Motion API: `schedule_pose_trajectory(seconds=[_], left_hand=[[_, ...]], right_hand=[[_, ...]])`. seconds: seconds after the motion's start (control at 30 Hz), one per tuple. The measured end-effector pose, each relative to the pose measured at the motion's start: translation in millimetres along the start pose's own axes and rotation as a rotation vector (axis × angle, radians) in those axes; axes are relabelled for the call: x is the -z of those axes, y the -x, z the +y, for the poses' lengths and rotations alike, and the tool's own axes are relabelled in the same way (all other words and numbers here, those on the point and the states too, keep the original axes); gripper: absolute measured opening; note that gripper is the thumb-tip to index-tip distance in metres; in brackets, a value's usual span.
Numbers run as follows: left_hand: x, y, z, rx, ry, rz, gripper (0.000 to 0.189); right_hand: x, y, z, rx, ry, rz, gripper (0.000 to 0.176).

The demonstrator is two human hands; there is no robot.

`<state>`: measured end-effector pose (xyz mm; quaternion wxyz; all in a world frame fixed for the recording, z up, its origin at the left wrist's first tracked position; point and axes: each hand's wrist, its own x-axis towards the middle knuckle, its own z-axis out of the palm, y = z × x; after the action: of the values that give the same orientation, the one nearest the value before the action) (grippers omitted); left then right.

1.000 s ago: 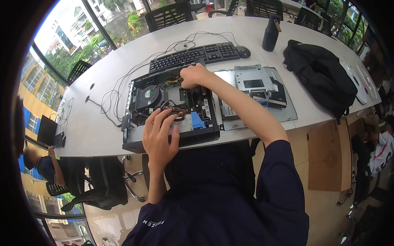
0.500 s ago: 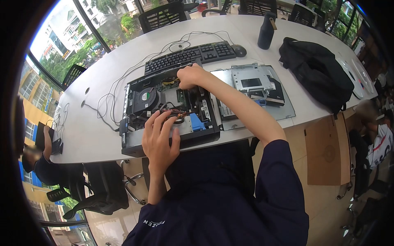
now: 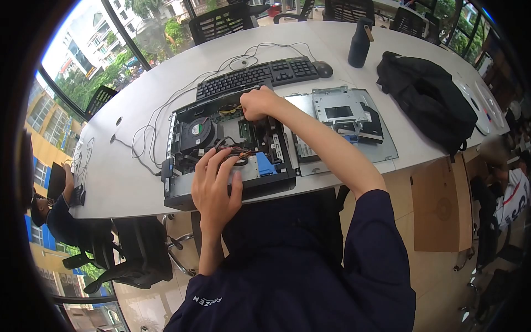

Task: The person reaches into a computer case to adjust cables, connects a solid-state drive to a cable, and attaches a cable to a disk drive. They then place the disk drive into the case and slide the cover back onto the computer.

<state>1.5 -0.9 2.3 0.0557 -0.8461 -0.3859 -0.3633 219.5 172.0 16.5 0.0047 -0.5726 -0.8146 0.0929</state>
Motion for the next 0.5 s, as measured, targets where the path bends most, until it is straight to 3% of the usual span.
schedule_pose_trajectory(seconds=[0.5], left_hand=[[0.0, -0.1, -1.8, -0.010, -0.007, -0.005, 0.030]], right_hand=[[-2.2, 4.8, 1.3, 0.042, -0.022, 0.046, 0.018]])
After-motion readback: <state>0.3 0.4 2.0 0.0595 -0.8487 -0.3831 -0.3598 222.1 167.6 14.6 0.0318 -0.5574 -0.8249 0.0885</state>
